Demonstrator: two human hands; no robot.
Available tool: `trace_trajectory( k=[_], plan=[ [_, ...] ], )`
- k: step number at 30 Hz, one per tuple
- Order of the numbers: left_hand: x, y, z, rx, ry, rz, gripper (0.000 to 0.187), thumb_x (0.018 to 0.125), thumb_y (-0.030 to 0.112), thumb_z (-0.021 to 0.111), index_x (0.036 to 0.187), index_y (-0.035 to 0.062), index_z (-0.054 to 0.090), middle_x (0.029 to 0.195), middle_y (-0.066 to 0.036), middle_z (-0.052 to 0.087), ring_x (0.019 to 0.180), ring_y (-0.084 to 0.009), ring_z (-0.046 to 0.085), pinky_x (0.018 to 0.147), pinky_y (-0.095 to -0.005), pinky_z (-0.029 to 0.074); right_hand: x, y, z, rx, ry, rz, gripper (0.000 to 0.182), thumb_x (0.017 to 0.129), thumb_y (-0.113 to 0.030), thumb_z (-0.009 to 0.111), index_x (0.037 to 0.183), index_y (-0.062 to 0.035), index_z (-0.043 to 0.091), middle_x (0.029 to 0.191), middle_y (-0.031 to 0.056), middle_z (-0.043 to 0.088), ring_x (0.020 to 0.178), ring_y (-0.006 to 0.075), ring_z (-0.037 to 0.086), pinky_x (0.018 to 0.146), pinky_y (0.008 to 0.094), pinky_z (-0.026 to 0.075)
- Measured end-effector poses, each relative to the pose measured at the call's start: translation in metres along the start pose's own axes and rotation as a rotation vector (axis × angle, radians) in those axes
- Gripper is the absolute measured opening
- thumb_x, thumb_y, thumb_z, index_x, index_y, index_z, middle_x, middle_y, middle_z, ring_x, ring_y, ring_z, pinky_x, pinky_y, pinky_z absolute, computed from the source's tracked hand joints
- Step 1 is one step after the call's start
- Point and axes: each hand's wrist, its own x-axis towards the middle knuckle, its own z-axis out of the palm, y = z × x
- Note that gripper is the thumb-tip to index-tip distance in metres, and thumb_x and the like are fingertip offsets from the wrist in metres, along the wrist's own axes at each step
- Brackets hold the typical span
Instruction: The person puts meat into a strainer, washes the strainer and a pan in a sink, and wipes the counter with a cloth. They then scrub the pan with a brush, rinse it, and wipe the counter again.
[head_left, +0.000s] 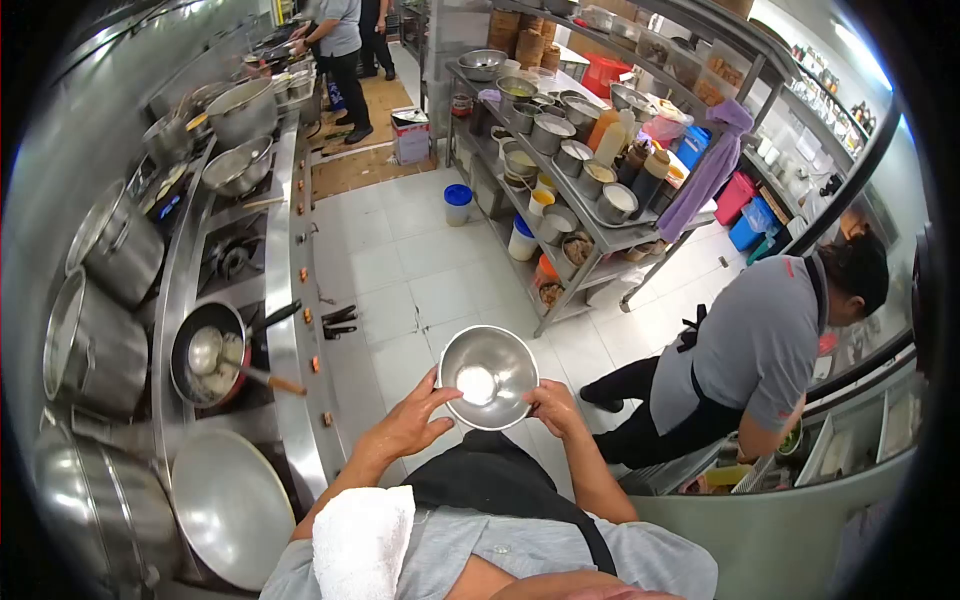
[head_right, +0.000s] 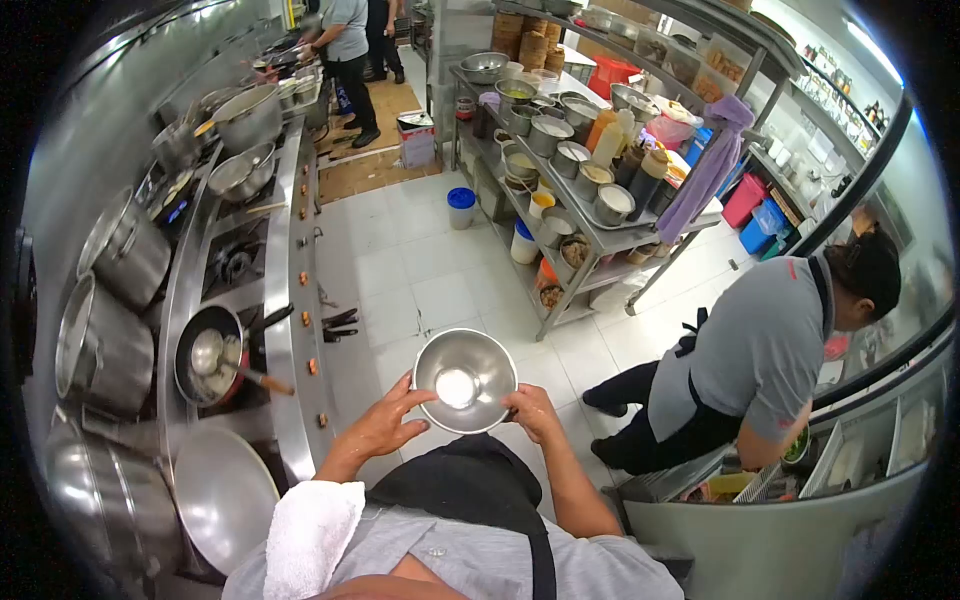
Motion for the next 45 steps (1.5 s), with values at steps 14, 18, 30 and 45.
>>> trace_trajectory(
  k=[14,18,30,45],
  plan=[
    [0.308,-0.299,-0.165,0.119,1.057,-0.183,0.023,0.070,0.020,0.071,0.077,0.0013,0.059,0.064,-0.008,0.057,0.059,-0.0174,0.052,0.055,-0.0345,0.042,0.349,0.016,-0.199,-0.582,0.196,0.379,0.032,0.081,-0.035,0.064,0.077,-0.0028,0.063,0.074,0.0080,0.064,0.067,0.0223,0.062,0.058,0.0401,0.049],
    [0.400,-0.226,-0.293,0.400,1.157,-0.097,0.023,0.074,0.019,0.069,0.074,0.0024,0.053,0.061,-0.006,0.049,0.058,-0.0198,0.046,0.057,-0.0333,0.039,0.349,0.031,-0.274,-0.341,0.118,0.322,0.027,0.080,-0.031,0.067,0.073,-0.0056,0.062,0.076,0.0072,0.061,0.069,0.0220,0.059,0.056,0.0400,0.046],
    [0.957,-0.017,-0.463,0.180,0.910,0.706,0.020,0.081,0.019,0.065,0.094,0.0039,0.059,0.085,-0.008,0.059,0.076,-0.0166,0.058,0.068,-0.0299,0.047,0.326,0.079,-0.372,0.793,1.128,0.016,0.031,0.088,-0.034,0.056,0.090,-0.0031,0.055,0.067,0.0038,0.048,0.058,0.0178,0.050,0.050,0.0345,0.044],
    [1.376,0.088,-0.498,0.515,0.847,0.798,0.050,0.083,0.039,0.059,0.116,0.0015,0.056,0.123,-0.018,0.053,0.112,-0.0330,0.052,0.094,-0.0390,0.042,0.299,-0.349,-0.347,-0.269,1.902,-0.627,0.053,0.080,-0.030,0.070,0.120,0.0018,0.055,0.094,0.0112,0.063,0.084,0.0167,0.059,0.076,0.0295,0.047]
  ],
)
